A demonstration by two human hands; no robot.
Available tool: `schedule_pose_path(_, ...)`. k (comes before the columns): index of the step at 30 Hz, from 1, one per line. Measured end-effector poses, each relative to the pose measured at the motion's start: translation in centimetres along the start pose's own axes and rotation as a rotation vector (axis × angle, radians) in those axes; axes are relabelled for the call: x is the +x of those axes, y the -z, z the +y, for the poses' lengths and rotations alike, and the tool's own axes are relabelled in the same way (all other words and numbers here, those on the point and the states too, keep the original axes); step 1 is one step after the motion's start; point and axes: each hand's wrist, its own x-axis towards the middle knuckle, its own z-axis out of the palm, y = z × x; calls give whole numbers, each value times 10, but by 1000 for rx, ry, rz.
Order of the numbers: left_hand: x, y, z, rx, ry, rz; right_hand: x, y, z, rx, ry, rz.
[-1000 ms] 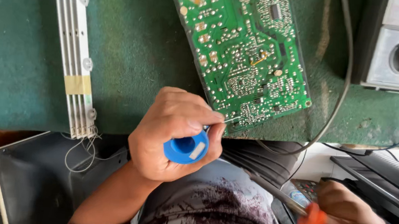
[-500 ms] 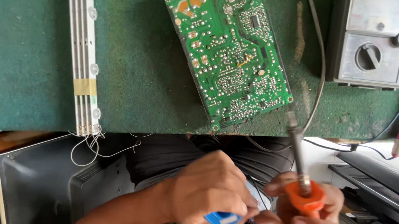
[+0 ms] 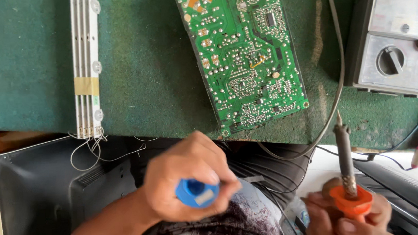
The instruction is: The person is soldering a green circuit board while sitting. They use a soldering iron in their right hand and a spool of solder wire in their left hand to apply solder to various points on the board.
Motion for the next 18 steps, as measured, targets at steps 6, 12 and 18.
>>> schedule_pose_path(6,18,24,-3,160,79,218,-16,75,83,169,-238,-3)
schedule_pose_path(12,34,23,-12,166,101,254,20,62,33,251,-109,-688)
schedule_pose_path(18,32,26,-22,361,-36,97,3,34,40,-13,-149,130)
